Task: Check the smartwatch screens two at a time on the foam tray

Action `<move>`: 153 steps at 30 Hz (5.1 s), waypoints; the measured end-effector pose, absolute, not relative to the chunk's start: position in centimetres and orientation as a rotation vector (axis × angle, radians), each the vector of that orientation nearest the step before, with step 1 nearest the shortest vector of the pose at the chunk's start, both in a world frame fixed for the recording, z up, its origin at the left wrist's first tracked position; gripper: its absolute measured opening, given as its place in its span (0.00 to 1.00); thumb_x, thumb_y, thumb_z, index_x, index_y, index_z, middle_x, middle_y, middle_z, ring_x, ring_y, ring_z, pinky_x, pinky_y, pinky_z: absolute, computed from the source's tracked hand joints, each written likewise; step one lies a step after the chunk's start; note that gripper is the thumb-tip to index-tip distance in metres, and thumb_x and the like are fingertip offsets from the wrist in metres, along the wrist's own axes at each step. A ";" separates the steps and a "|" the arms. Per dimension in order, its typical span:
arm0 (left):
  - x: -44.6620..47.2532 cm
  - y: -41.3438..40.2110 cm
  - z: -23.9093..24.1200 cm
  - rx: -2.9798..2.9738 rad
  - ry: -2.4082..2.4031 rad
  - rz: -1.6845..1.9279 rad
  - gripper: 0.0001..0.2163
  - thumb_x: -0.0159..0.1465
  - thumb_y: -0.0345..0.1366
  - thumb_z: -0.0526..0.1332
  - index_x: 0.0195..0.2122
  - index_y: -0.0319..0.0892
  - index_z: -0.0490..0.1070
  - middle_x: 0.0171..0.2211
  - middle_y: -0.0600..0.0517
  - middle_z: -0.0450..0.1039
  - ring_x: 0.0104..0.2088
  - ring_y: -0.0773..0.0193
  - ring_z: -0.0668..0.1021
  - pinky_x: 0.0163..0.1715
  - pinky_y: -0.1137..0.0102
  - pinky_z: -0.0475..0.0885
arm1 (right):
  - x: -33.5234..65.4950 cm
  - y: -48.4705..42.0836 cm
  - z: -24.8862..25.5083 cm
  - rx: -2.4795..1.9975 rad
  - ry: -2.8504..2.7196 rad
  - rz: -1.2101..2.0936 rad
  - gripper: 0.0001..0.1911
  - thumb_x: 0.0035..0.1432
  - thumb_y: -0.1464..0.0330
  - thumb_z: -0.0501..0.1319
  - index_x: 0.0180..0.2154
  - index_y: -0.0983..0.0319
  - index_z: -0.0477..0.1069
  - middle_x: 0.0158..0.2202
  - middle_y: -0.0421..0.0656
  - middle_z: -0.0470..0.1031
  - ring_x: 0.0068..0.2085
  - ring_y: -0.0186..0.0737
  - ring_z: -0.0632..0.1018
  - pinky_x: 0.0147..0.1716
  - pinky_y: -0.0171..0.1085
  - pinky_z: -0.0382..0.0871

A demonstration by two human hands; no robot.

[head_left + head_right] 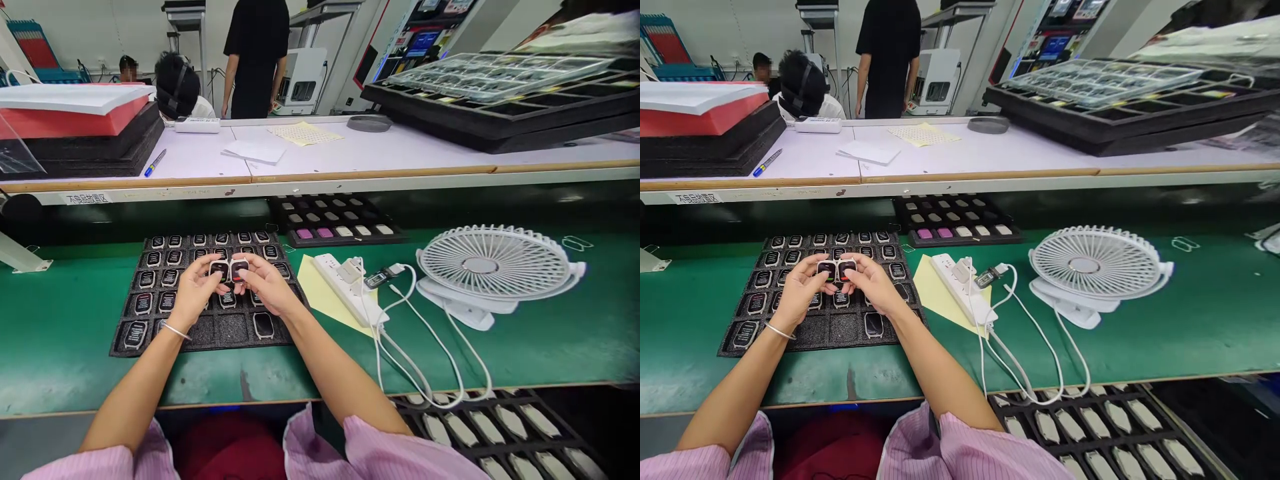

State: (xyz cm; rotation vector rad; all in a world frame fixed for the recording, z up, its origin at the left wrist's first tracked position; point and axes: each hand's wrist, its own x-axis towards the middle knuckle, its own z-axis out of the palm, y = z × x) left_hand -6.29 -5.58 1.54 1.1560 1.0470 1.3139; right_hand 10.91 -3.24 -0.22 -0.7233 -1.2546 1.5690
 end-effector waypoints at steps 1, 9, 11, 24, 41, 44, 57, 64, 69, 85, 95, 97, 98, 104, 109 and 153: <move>-6.3 -5.6 1.4 1.153 1.051 1.313 0.22 0.54 0.40 0.71 0.49 0.40 0.71 0.40 0.49 0.78 0.23 0.67 0.81 0.27 0.71 0.79 | 10.9 -3.2 -0.3 -0.733 -1.261 1.563 0.17 0.57 0.63 0.66 0.48 0.59 0.71 0.32 0.38 0.74 0.26 0.31 0.77 0.27 0.33 0.70; -6.5 -5.7 1.3 1.122 1.019 1.300 0.25 0.55 0.38 0.69 0.53 0.41 0.68 0.44 0.47 0.77 0.27 0.66 0.82 0.32 0.69 0.80 | 10.7 -3.3 -0.7 -0.693 -1.261 1.556 0.23 0.53 0.70 0.66 0.51 0.59 0.69 0.36 0.39 0.75 0.29 0.33 0.77 0.31 0.36 0.72; -6.5 -5.7 1.2 1.109 1.005 1.295 0.25 0.55 0.37 0.68 0.54 0.41 0.68 0.44 0.47 0.77 0.27 0.66 0.82 0.32 0.69 0.80 | 10.7 -3.3 -0.7 -0.690 -1.251 1.565 0.24 0.52 0.71 0.65 0.51 0.59 0.69 0.36 0.39 0.76 0.29 0.33 0.78 0.31 0.35 0.72; -7.2 -8.8 2.1 1.081 1.019 1.151 0.23 0.55 0.37 0.69 0.52 0.41 0.70 0.41 0.48 0.77 0.26 0.65 0.81 0.29 0.69 0.79 | 11.6 -6.1 -0.1 -0.744 -1.036 1.795 0.19 0.57 0.62 0.67 0.49 0.61 0.71 0.29 0.39 0.77 0.26 0.34 0.78 0.26 0.34 0.69; -9.3 -20.4 7.1 0.981 0.754 1.051 0.15 0.61 0.43 0.68 0.49 0.60 0.78 0.38 0.49 0.82 0.25 0.57 0.82 0.31 0.58 0.80 | 14.6 -17.8 6.3 -0.487 -0.919 2.173 0.27 0.55 0.49 0.65 0.48 0.60 0.71 0.36 0.48 0.78 0.22 0.36 0.77 0.20 0.33 0.66; -9.3 -19.1 6.2 1.000 0.818 1.075 0.15 0.61 0.42 0.68 0.50 0.57 0.77 0.38 0.49 0.82 0.26 0.58 0.82 0.30 0.60 0.80 | 14.1 -16.4 5.6 -0.460 -0.936 2.150 0.24 0.57 0.51 0.66 0.50 0.59 0.71 0.38 0.47 0.79 0.23 0.35 0.78 0.24 0.35 0.69; -8.4 -14.3 0.2 0.920 1.143 1.082 0.20 0.57 0.45 0.69 0.46 0.41 0.71 0.32 0.52 0.77 0.22 0.64 0.80 0.23 0.70 0.77 | 10.4 -11.5 -2.2 -0.903 -1.168 1.799 0.18 0.55 0.63 0.68 0.46 0.60 0.68 0.35 0.40 0.78 0.23 0.29 0.76 0.20 0.30 0.64; -8.6 -14.2 -0.8 1.064 1.162 1.063 0.24 0.54 0.34 0.70 0.51 0.43 0.66 0.41 0.51 0.74 0.24 0.72 0.77 0.25 0.74 0.75 | 10.4 -11.7 -2.6 -0.821 -1.203 1.844 0.22 0.59 0.69 0.62 0.55 0.57 0.64 0.37 0.39 0.75 0.30 0.34 0.80 0.30 0.35 0.72; -9.5 -14.3 -1.2 1.173 1.117 0.982 0.29 0.58 0.34 0.66 0.60 0.46 0.59 0.45 0.49 0.74 0.29 0.70 0.78 0.33 0.70 0.77 | 11.3 -11.9 -2.6 -0.751 -1.317 1.896 0.33 0.56 0.72 0.64 0.61 0.53 0.56 0.46 0.42 0.72 0.36 0.34 0.80 0.37 0.37 0.74; -11.9 -14.5 -2.6 2.373 1.866 0.545 0.26 0.61 0.39 0.68 0.60 0.47 0.67 0.51 0.43 0.65 0.48 0.49 0.68 0.49 0.53 0.68 | 11.1 -11.7 -2.4 -1.316 -2.340 0.432 0.25 0.56 0.62 0.68 0.56 0.59 0.73 0.61 0.55 0.66 0.60 0.60 0.66 0.55 0.57 0.62; -3.4 -12.9 -1.1 2.460 1.574 0.526 0.08 0.66 0.40 0.63 0.42 0.43 0.77 0.40 0.46 0.70 0.43 0.54 0.70 0.44 0.60 0.68 | 20.7 -12.2 -2.1 -1.702 -1.952 0.006 0.17 0.68 0.57 0.54 0.44 0.60 0.76 0.42 0.50 0.75 0.44 0.51 0.75 0.44 0.47 0.64; -0.9 -12.3 -1.3 2.485 1.658 0.357 0.13 0.65 0.44 0.64 0.40 0.39 0.77 0.40 0.43 0.70 0.43 0.50 0.70 0.43 0.58 0.68 | 21.7 -12.2 -3.0 -1.838 -2.028 -0.020 0.16 0.67 0.57 0.56 0.40 0.60 0.76 0.38 0.49 0.75 0.41 0.52 0.75 0.42 0.47 0.62; 0.0 -12.0 -1.4 2.488 1.706 0.293 0.15 0.64 0.46 0.64 0.40 0.36 0.77 0.40 0.42 0.70 0.44 0.49 0.70 0.43 0.57 0.68 | 21.8 -12.3 -3.4 -1.879 -2.067 -0.028 0.16 0.66 0.57 0.57 0.40 0.61 0.76 0.38 0.49 0.75 0.41 0.52 0.75 0.41 0.46 0.62; 1.8 -11.8 -1.7 2.383 1.744 0.324 0.14 0.62 0.41 0.66 0.42 0.36 0.72 0.43 0.41 0.70 0.46 0.47 0.70 0.45 0.54 0.68 | 21.1 -12.9 -5.0 -1.798 -2.081 0.011 0.12 0.64 0.60 0.59 0.41 0.62 0.72 0.39 0.50 0.74 0.41 0.52 0.75 0.38 0.44 0.63; 1.8 -11.8 -2.3 2.341 1.406 0.423 0.07 0.64 0.25 0.56 0.40 0.41 0.69 0.40 0.45 0.74 0.42 0.52 0.74 0.44 0.56 0.70 | 20.7 -12.8 -4.2 -1.661 -2.160 0.275 0.05 0.62 0.68 0.56 0.38 0.61 0.70 0.36 0.48 0.77 0.40 0.50 0.77 0.39 0.43 0.66; -5.5 -6.8 -0.3 1.380 1.250 1.106 0.14 0.53 0.38 0.65 0.40 0.42 0.70 0.37 0.51 0.74 0.37 0.62 0.76 0.40 0.67 0.70 | 18.1 -7.2 -2.6 -2.066 -1.919 0.292 0.07 0.60 0.66 0.61 0.34 0.59 0.63 0.35 0.49 0.77 0.33 0.48 0.78 0.29 0.39 0.61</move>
